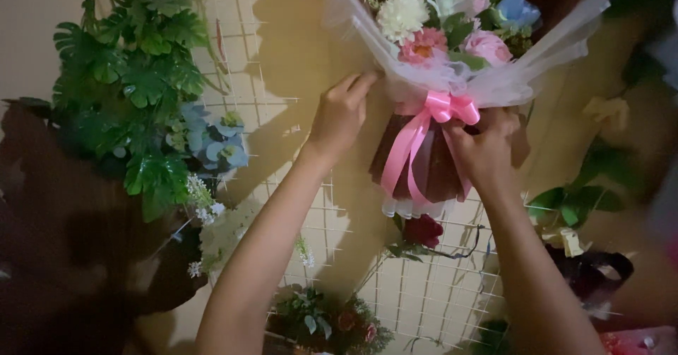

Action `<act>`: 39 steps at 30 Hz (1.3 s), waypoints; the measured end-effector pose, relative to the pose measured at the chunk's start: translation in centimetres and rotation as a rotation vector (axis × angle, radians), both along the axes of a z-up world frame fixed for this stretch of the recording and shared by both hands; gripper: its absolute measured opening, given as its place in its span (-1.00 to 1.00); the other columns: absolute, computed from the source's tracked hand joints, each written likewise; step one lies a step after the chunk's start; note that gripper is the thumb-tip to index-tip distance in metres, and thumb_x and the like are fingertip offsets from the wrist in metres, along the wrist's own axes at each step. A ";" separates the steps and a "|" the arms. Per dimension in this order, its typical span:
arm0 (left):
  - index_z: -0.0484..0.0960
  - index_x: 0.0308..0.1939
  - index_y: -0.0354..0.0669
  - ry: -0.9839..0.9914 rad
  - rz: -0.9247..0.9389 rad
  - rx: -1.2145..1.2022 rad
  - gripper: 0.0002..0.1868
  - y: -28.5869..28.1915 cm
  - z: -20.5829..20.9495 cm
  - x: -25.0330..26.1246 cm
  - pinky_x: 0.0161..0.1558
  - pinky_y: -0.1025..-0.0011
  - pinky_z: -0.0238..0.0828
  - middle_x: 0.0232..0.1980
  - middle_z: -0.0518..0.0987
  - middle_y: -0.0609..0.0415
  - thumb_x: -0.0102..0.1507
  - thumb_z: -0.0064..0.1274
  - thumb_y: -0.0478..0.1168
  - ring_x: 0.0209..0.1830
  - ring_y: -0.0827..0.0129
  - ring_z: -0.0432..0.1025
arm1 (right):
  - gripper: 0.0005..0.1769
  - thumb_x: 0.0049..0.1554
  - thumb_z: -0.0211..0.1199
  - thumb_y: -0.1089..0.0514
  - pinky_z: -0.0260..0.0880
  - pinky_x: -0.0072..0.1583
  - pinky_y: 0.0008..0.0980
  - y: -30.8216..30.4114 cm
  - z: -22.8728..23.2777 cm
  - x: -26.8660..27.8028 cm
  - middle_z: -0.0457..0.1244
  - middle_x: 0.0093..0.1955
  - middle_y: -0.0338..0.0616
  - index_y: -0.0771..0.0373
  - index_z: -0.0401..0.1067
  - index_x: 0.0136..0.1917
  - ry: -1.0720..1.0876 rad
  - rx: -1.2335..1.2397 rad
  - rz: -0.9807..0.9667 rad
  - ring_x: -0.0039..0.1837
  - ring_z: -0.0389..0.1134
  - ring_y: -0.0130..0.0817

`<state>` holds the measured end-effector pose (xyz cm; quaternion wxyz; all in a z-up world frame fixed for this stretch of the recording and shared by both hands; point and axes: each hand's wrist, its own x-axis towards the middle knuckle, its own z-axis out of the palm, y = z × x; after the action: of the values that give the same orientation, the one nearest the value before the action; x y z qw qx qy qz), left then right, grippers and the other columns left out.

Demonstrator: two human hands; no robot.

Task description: Arranging and hanging artificial flower bouquets on a wire wall grid.

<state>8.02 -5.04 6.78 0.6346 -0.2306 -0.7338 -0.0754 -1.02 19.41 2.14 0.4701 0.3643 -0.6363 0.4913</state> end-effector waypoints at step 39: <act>0.62 0.04 -0.25 -0.095 0.149 0.051 -0.63 0.0 0.3 -2.3 -0.05 0.12 0.47 -0.03 0.59 -0.12 0.15 0.01 -0.46 0.01 -0.06 0.49 | -0.54 0.07 0.52 0.01 0.34 0.30 -0.04 0.2 0.9 1.6 0.39 0.18 0.14 0.27 0.56 0.16 0.156 0.017 -0.174 0.25 0.38 0.13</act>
<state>5.68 -5.08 7.05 0.6085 -0.1554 -0.7761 -0.0575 0.62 19.64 3.08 0.5559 0.3490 -0.6312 0.4134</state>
